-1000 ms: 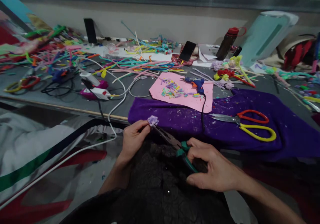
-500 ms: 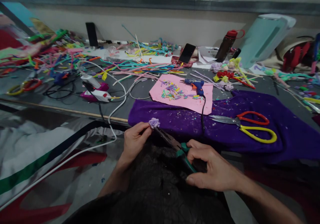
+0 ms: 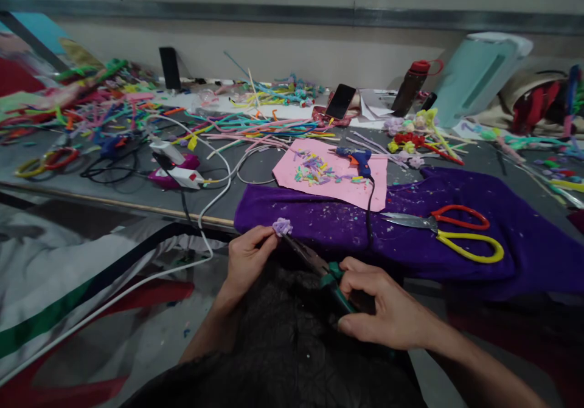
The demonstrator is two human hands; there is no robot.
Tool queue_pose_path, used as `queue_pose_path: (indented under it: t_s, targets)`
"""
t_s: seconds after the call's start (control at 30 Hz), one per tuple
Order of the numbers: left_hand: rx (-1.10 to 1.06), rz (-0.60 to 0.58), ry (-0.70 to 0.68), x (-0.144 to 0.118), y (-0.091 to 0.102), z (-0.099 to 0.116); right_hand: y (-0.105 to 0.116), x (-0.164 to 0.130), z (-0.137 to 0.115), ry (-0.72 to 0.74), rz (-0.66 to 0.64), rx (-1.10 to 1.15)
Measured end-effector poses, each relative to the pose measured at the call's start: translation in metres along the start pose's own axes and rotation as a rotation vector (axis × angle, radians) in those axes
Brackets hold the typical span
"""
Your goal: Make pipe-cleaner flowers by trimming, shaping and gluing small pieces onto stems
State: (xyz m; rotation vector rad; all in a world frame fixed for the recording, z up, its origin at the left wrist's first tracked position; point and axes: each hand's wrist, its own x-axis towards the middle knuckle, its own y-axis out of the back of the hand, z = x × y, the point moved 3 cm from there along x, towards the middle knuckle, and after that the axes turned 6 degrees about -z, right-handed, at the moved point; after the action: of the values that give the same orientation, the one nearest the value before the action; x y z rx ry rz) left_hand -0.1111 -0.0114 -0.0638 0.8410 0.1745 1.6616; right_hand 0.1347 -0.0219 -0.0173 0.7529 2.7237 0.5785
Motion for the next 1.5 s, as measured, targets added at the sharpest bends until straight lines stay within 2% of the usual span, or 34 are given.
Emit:
queue_pose_path:
  t_s: [0.7, 1.03, 1.27, 1.5]
  targets:
    - [0.036, -0.023, -0.029, -0.002, 0.0, -0.004, 0.0, 0.0, 0.001, 0.014, 0.025, 0.015]
    - [-0.016, -0.022, 0.005, 0.001, 0.002, 0.005, -0.003, -0.001, 0.007, -0.002, 0.016, 0.043]
    - [0.027, -0.054, -0.031, -0.002, 0.003, -0.001, 0.002, -0.002, 0.007, -0.061, -0.044, 0.223]
    - [0.165, -0.034, -0.217, -0.003, 0.003, 0.0, 0.003, -0.006, 0.015, -0.199, -0.075, 0.605]
